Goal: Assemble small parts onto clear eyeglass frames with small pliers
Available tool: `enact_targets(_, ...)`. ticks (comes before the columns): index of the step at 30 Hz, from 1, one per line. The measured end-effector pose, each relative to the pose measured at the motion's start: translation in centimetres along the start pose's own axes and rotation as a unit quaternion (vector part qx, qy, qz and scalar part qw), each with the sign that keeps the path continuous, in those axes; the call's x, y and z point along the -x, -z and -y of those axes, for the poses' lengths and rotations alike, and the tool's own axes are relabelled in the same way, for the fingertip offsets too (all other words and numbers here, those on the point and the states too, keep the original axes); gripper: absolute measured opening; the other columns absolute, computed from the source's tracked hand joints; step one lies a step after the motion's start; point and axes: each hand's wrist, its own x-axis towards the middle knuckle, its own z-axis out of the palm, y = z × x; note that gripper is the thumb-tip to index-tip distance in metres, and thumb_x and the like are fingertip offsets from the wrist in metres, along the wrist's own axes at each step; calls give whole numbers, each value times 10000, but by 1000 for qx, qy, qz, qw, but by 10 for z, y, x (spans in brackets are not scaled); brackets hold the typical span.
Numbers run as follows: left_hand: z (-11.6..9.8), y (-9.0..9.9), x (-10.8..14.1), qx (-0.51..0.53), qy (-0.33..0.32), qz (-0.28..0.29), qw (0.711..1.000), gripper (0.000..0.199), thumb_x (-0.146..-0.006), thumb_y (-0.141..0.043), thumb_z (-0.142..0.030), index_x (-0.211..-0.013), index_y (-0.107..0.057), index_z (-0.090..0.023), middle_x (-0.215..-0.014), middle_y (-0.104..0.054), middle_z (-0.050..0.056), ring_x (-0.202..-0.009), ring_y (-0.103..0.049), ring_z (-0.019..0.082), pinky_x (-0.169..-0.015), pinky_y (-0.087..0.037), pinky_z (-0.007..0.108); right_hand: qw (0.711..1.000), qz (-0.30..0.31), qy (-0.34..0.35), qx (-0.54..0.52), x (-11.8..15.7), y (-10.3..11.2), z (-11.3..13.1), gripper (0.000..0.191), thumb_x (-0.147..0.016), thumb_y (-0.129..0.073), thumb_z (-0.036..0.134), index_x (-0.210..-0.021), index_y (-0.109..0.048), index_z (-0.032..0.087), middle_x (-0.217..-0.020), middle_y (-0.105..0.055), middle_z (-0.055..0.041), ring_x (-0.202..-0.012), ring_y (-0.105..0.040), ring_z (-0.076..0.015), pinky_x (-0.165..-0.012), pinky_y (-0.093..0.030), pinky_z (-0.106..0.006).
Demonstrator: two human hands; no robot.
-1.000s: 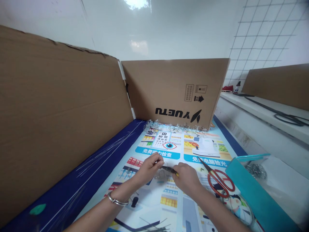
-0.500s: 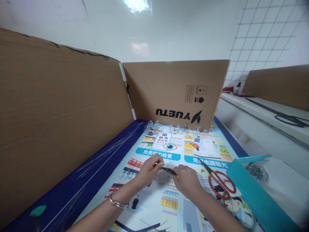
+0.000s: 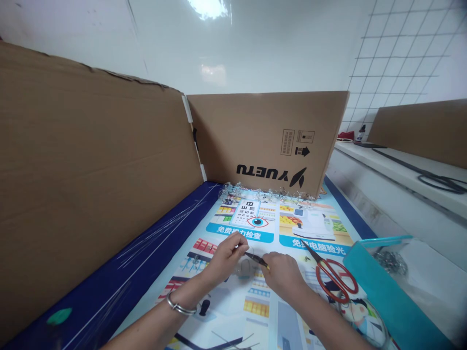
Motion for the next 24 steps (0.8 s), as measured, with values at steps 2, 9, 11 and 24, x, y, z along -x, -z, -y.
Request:
enact_targets(2,0,-1,0,1,1,-7,1000,168,-838,-429,-259,-705,-485,-174,-713,-480,-2,-673,-455,126,-642,-366,242,1000,-12,0,-2,0,-1,0,212,-823,-399,293,-860,-592,216,-857,-617,-46,-780,-576,-182,-627,-351,-259)
enact_targets(9,-1,-3,1,10,13,-22,1000,147,-832,-429,-228,-706,-482,-175,-699,-467,-11,-663,-450,120,-633,-364,239,998,-55,-6,5,2,-2,1,175,-802,-423,256,-859,-583,214,-852,-596,-45,-802,-557,-183,-644,-356,-263)
enact_targets(11,-2,-3,1,11,18,-25,999,151,-832,-425,-229,-703,-481,-175,-691,-463,-12,-654,-445,120,-624,-363,238,998,-56,-7,6,2,-3,2,170,-801,-426,245,-863,-581,213,-858,-595,-45,-811,-555,-182,-654,-358,-264)
enact_targets(24,-5,-4,2,35,38,-41,998,167,-842,-396,-231,-696,-457,-179,-682,-472,-10,-647,-452,121,-615,-370,241,997,-76,5,7,2,-8,1,179,-783,-401,194,-835,-572,198,-811,-617,-42,-733,-575,-182,-586,-332,-259)
